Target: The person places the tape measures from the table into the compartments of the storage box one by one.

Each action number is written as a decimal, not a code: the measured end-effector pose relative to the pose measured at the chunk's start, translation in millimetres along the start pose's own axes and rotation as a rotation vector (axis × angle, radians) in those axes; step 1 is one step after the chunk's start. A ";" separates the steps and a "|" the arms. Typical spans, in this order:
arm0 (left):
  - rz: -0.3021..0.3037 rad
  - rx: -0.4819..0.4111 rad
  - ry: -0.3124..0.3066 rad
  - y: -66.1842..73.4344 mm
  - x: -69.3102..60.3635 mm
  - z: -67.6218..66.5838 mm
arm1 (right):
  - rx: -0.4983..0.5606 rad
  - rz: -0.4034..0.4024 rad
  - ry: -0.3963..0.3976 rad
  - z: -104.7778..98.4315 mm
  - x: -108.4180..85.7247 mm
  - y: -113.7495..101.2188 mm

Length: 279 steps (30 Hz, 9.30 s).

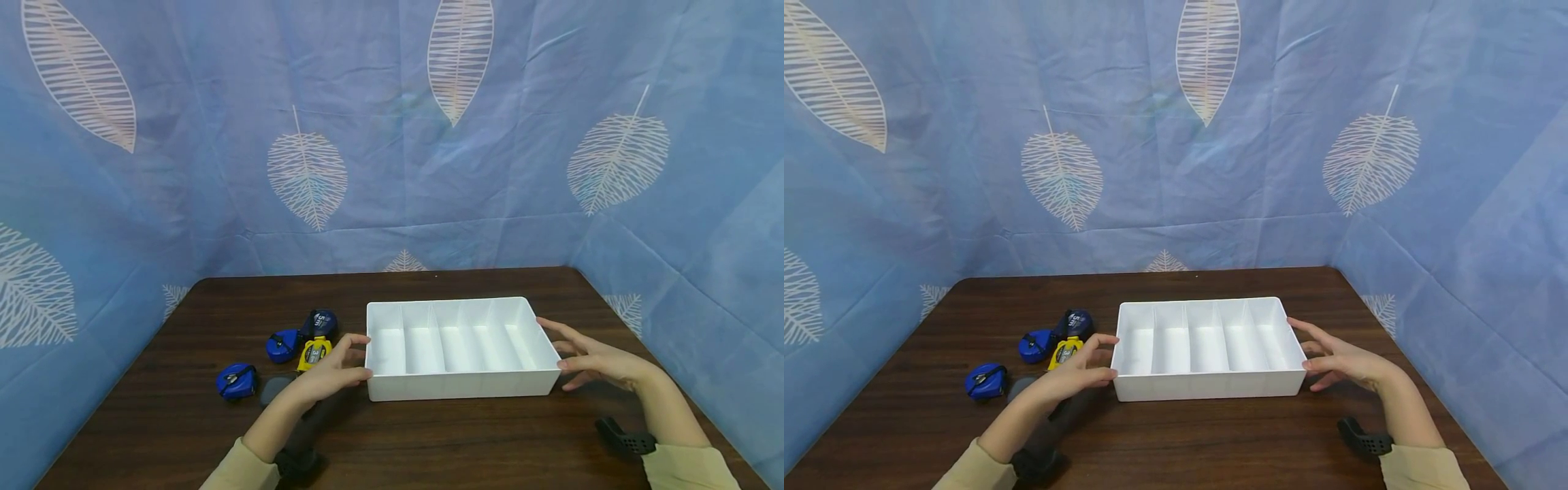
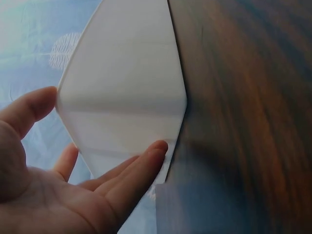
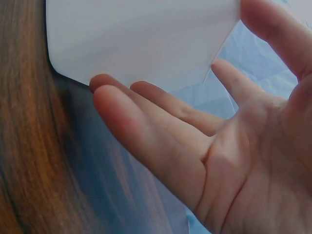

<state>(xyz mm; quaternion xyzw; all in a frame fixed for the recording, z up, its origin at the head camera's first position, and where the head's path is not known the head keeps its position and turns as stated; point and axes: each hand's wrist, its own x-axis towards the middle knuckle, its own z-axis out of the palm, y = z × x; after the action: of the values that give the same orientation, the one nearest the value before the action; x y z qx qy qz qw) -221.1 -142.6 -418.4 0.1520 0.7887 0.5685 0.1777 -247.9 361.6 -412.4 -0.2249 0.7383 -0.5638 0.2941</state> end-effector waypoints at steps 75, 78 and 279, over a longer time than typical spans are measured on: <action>0.346 0.811 0.391 9.5 -25.6 -51.8 | -0.071 0.021 0.009 -1.0 -1.0 -1.8; 0.338 0.808 0.398 8.1 -25.2 -54.8 | -0.069 0.026 0.013 -1.4 -0.8 -1.0; 0.335 0.522 0.509 -36.0 -24.9 -109.0 | -0.090 0.016 0.032 -4.9 2.2 6.4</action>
<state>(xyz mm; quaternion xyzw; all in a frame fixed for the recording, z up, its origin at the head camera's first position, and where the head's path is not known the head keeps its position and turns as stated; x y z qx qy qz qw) -249.7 -256.6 -418.3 0.1726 0.8898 0.3896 -0.1631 -252.9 365.3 -418.0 -0.2232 0.7692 -0.5312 0.2763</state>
